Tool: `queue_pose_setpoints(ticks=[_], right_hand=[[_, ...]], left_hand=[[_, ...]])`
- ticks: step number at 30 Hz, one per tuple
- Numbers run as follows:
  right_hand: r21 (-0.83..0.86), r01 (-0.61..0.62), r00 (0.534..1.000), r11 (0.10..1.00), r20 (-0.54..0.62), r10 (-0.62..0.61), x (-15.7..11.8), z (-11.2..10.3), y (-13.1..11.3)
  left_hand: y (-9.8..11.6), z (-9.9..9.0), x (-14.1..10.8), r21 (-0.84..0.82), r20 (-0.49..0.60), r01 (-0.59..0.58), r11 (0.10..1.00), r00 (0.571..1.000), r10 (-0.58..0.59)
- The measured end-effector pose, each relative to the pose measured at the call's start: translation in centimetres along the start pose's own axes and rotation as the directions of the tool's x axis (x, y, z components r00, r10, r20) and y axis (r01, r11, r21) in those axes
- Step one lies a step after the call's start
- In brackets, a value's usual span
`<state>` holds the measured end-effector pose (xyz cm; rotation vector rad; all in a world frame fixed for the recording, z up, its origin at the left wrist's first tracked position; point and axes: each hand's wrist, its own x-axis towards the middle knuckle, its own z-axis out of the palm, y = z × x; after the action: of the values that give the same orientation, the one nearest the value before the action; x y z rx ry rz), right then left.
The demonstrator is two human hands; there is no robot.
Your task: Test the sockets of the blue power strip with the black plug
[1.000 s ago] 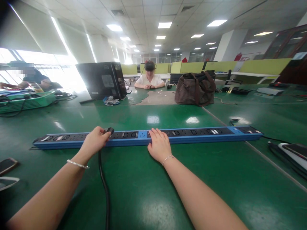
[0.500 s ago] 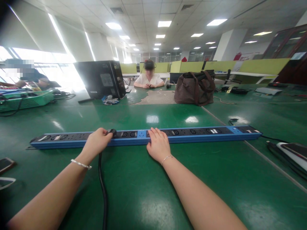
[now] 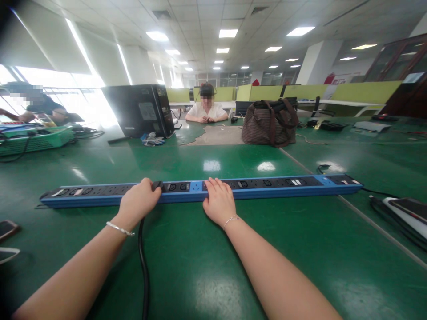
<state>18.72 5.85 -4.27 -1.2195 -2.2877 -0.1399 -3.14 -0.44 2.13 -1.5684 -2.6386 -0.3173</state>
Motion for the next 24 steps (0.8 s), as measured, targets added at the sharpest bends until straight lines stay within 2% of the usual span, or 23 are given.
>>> queue_pose_setpoints(ticks=[5, 15, 24], right_hand=[[0.007, -0.005, 1.0, 1.0, 0.007, 0.005, 0.04, 0.12, 0.05], [0.072, 0.001, 0.999, 0.997, -0.052, 0.003, 0.01, 0.06, 0.08], [0.075, -0.001, 0.999, 0.997, -0.04, 0.004, 0.16, -0.19, 0.0]], left_hand=[[0.49, 0.18, -0.13, 0.044, 0.013, 0.027, 0.999, 1.0, -0.027], [0.31, 0.19, 0.27, -0.014, 0.072, 0.023, 1.0, 0.997, -0.022], [0.23, 0.29, 0.17, -0.013, 0.053, 0.018, 1.0, 0.998, -0.018]])
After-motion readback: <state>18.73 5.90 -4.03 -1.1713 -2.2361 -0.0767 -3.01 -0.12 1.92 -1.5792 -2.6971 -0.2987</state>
